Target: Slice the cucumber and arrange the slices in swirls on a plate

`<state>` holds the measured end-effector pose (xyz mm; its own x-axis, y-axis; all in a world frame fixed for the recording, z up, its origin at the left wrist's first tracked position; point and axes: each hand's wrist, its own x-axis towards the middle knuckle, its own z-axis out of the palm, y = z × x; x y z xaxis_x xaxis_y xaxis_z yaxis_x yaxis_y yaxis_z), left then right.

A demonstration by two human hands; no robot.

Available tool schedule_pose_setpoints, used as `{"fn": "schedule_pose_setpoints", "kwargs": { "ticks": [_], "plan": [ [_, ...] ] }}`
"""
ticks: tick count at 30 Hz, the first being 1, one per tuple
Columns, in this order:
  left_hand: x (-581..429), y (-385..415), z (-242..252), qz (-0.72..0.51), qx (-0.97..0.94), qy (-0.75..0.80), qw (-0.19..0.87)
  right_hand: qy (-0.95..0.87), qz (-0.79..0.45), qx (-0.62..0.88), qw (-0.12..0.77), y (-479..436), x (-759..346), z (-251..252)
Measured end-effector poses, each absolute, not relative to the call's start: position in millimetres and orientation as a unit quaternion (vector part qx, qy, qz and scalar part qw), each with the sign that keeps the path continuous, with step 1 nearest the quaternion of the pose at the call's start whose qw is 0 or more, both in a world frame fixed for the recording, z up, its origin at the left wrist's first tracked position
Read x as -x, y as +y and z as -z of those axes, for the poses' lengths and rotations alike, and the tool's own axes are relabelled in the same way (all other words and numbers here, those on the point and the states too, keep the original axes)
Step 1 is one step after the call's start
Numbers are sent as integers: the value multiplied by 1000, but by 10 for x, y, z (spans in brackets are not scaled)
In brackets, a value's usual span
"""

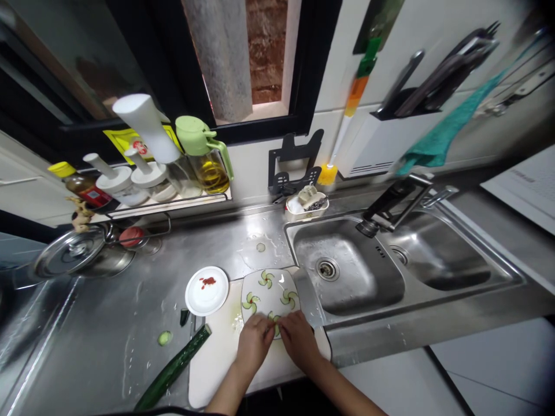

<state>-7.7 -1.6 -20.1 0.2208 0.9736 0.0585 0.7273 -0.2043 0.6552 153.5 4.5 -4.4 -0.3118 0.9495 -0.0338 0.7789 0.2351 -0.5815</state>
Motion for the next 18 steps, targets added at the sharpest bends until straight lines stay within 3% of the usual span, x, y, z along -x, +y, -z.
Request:
{"fn": "schedule_pose_setpoints", "kwargs": {
  "ticks": [18],
  "plan": [
    [88, -19, 174, -242, -731, 574, 278, -778, -241, 565, 133, 49, -1497, 60]
  ]
}}
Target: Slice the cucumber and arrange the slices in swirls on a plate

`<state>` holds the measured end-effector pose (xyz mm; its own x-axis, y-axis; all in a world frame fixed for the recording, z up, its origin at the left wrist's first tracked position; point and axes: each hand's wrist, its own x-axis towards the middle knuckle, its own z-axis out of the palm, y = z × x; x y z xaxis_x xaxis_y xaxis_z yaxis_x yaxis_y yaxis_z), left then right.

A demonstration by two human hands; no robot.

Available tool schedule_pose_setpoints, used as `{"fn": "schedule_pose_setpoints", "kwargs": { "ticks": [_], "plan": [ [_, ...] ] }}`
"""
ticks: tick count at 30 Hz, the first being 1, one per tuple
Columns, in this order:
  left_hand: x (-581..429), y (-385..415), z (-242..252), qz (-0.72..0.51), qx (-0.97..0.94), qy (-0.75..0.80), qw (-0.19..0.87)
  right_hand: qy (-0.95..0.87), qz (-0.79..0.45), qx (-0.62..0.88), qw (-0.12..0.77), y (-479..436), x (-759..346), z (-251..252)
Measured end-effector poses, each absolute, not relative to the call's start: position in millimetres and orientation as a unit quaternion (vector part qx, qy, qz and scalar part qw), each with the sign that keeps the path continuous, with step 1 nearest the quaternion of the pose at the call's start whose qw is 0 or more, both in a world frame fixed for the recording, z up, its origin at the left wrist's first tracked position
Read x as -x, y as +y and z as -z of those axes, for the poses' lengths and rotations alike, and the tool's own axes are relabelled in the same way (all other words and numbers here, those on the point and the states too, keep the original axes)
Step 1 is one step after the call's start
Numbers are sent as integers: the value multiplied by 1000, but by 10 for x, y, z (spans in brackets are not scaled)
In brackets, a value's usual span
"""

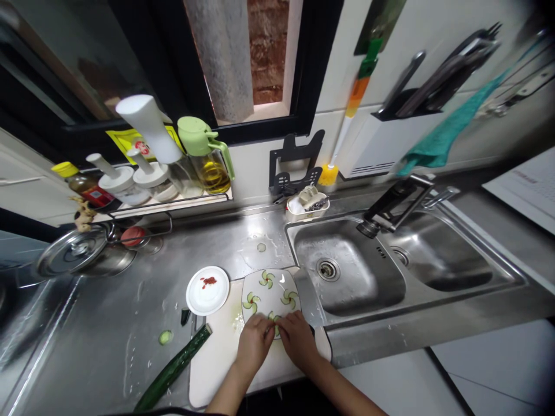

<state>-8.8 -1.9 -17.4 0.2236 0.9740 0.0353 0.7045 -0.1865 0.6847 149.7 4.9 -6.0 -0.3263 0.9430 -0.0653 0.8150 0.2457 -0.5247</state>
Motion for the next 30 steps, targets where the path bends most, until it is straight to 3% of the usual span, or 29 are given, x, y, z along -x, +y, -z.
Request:
{"fn": "schedule_pose_setpoints", "kwargs": {
  "ticks": [10, 16, 23, 30],
  "plan": [
    [188, -42, 99, -285, -692, 602, 279, -754, -254, 579, 179, 67, -1607, 31],
    [415, -61, 41, -302, -571, 712, 275, -680, -218, 676, 181, 173, -1809, 34],
    [441, -55, 115, -255, -456, 763, 379, -618, -222, 733, 179, 277, -1838, 126],
    [463, 19, 304, -251, -432, 763, 410, -605, -252, 735, 177, 360, -1847, 141]
  ]
}}
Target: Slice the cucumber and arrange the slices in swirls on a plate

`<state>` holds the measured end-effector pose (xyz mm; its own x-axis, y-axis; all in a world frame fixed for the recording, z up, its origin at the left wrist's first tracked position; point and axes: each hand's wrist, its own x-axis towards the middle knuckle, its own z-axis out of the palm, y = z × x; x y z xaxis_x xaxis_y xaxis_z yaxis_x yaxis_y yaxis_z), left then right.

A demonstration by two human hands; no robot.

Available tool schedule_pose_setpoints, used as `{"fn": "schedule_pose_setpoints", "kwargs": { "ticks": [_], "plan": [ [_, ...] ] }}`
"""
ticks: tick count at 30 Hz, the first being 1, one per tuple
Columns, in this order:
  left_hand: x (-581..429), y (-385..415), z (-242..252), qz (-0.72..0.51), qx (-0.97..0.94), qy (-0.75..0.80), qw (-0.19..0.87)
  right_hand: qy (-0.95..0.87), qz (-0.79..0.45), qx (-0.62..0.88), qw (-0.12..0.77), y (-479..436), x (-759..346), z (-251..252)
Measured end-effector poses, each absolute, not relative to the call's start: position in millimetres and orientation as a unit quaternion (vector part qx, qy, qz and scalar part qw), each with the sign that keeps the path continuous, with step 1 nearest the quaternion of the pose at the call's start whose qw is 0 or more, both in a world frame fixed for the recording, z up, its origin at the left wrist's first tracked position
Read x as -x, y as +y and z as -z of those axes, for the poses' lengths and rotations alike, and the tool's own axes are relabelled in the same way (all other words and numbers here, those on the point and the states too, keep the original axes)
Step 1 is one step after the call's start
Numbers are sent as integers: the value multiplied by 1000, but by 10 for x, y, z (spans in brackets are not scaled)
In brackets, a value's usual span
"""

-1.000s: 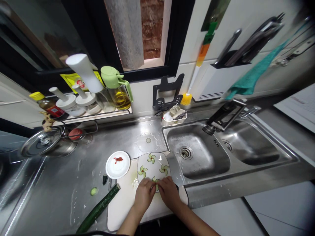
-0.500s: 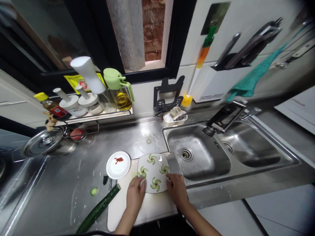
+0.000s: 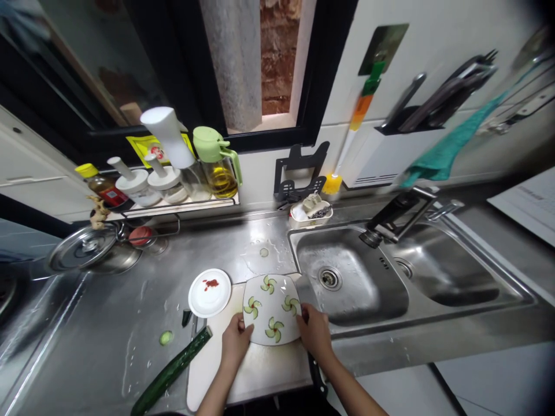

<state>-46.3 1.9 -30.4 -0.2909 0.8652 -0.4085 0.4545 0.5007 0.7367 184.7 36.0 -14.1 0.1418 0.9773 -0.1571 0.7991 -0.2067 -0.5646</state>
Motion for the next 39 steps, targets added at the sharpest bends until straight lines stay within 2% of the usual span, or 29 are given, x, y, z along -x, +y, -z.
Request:
{"fn": "schedule_pose_setpoints", "kwargs": {
  "ticks": [6, 14, 19, 30, 39],
  "plan": [
    [467, 10, 369, -274, -432, 758, 405, -567, -295, 753, 154, 430, -1832, 86],
    [456, -42, 306, -290, -415, 759, 409, -530, -352, 735, 233, 485, -1870, 127],
    [521, -64, 186, -344, -379, 741, 435, -506, -406, 714, 261, 544, -1819, 21],
    [638, -117, -339, -436, -305, 706, 468, -357, -658, 537, 388, 537, -1648, -491],
    [657, -161, -523, -472, -274, 668, 506, -269, -721, 473, 430, 379, -1493, -696]
  ]
}}
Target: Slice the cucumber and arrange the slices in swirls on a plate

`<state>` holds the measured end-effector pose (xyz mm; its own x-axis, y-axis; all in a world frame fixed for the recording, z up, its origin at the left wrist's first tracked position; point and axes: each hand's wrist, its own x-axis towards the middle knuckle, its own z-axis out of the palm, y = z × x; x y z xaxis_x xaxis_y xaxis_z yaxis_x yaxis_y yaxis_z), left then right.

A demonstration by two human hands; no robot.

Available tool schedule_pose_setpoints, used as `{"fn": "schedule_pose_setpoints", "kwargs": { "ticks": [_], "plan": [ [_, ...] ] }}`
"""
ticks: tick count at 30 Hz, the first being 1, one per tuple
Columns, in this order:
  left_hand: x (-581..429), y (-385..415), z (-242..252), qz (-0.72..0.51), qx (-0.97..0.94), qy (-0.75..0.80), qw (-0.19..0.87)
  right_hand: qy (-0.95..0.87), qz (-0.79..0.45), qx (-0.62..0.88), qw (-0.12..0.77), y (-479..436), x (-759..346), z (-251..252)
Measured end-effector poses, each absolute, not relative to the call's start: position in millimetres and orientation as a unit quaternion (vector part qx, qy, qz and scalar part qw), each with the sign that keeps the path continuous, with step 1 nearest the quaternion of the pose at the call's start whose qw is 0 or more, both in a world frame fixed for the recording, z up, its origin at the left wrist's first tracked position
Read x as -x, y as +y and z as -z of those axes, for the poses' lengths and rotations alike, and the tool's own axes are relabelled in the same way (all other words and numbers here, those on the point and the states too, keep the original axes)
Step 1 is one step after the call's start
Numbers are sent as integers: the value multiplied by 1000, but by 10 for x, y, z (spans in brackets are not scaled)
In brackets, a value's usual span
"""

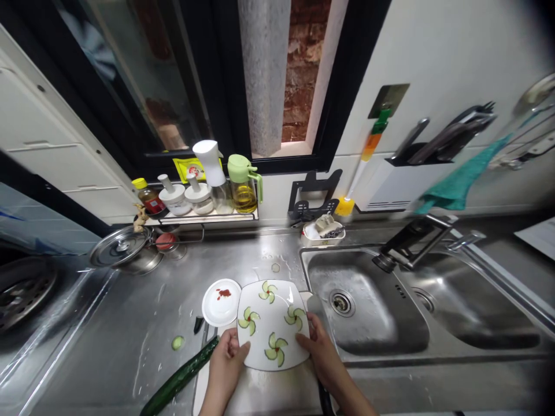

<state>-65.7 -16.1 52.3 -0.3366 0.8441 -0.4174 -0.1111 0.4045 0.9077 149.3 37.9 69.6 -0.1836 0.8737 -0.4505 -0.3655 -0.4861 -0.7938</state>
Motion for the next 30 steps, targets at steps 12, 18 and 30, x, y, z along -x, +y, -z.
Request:
{"fn": "schedule_pose_setpoints", "kwargs": {
  "ticks": [12, 18, 30],
  "plan": [
    [661, -214, -447, -461, -270, 675, 509, -201, -733, 488, 430, 270, -1406, -726],
    [612, -179, -563, -454, -299, 648, 533, -162, -738, 478, 448, 325, -1495, -703],
    [825, -88, -294, -301, -512, 720, 359, -166, -729, 543, 383, 360, -3012, -801]
  ]
}}
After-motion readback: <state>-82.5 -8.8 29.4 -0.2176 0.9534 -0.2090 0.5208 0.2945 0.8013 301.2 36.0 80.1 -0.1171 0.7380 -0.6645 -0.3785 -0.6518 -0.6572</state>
